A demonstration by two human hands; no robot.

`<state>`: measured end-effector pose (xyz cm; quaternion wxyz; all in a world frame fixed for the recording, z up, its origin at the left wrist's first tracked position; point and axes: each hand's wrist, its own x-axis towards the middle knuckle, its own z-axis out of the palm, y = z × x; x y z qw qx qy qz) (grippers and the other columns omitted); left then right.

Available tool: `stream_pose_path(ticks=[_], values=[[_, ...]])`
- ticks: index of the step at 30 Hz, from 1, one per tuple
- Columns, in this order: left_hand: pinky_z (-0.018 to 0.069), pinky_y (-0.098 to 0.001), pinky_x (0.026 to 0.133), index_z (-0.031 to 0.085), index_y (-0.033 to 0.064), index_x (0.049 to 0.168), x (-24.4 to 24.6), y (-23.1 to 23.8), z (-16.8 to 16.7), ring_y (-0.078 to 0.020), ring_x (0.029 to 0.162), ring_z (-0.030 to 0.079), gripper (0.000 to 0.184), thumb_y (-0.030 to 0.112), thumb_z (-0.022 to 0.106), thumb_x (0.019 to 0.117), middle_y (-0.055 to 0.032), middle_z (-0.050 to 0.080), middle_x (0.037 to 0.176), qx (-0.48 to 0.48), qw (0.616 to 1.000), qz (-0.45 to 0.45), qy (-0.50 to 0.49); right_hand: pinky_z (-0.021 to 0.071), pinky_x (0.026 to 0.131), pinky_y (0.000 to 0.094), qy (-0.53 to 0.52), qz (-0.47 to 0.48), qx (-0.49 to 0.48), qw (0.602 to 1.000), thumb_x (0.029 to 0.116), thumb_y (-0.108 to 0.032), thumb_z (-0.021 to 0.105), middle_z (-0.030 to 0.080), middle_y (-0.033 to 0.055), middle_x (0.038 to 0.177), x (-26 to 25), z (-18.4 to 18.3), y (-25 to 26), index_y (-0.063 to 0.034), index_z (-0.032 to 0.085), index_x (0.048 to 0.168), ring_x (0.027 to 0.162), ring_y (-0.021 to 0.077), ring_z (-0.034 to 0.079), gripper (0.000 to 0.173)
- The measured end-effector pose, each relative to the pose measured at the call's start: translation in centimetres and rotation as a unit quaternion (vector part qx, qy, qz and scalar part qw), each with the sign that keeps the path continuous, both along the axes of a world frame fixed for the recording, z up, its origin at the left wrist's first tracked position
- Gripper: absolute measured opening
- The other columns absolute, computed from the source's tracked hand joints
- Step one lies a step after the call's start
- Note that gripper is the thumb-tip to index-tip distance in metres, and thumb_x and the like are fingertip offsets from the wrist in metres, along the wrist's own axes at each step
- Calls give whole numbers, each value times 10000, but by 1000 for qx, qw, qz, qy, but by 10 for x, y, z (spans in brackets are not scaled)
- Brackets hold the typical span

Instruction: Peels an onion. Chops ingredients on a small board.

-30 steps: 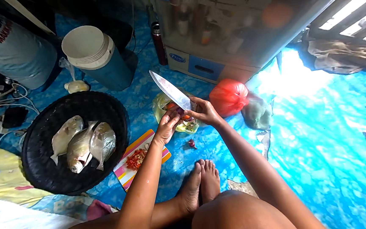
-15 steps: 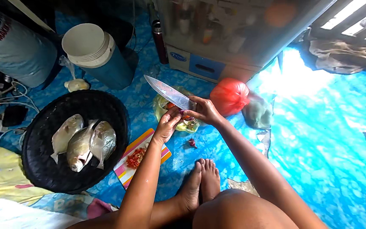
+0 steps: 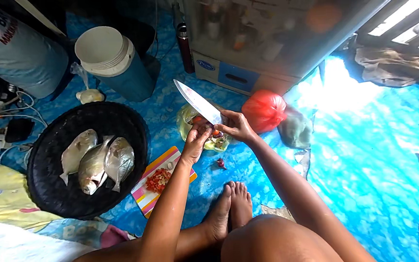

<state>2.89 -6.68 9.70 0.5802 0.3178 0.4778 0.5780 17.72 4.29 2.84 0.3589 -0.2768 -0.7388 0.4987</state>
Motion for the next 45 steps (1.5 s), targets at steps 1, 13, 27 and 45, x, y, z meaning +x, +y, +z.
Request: stream_pose_path(ticks=[1,13,27,45], values=[[493,-196,895,503,-79,1269,24,-1,83,-78,942,606,274,-130,380,1029,-103,610,1088,-188,980,66,-11,581,822,205,5,7,-6,1000,886,-199,753,749,88,1059,-1,0,-2,77,653,1263,884,7,696,478],[425,-159,993,385,-160,1398,45,-13,140,-137,1215,545,354,-101,294,1061,-236,484,1405,-206,975,55,68,565,818,598,-231,-108,59,965,847,-376,827,747,188,995,0,-2,2,-40,679,1276,900,354,731,565],[444,-157,945,395,-155,1384,48,-5,137,-119,1120,570,340,-64,276,1079,-215,519,1319,-233,971,57,20,559,926,550,-161,-36,133,977,859,-339,822,735,203,1138,-2,-3,10,21,646,1313,1046,333,725,606],[448,-137,938,416,-135,1367,52,-10,131,-76,1098,579,321,-72,299,1074,-172,544,1279,-204,977,64,-10,538,653,213,-39,-25,12,999,899,-245,724,710,44,854,2,-10,10,45,681,1156,681,6,625,390]])
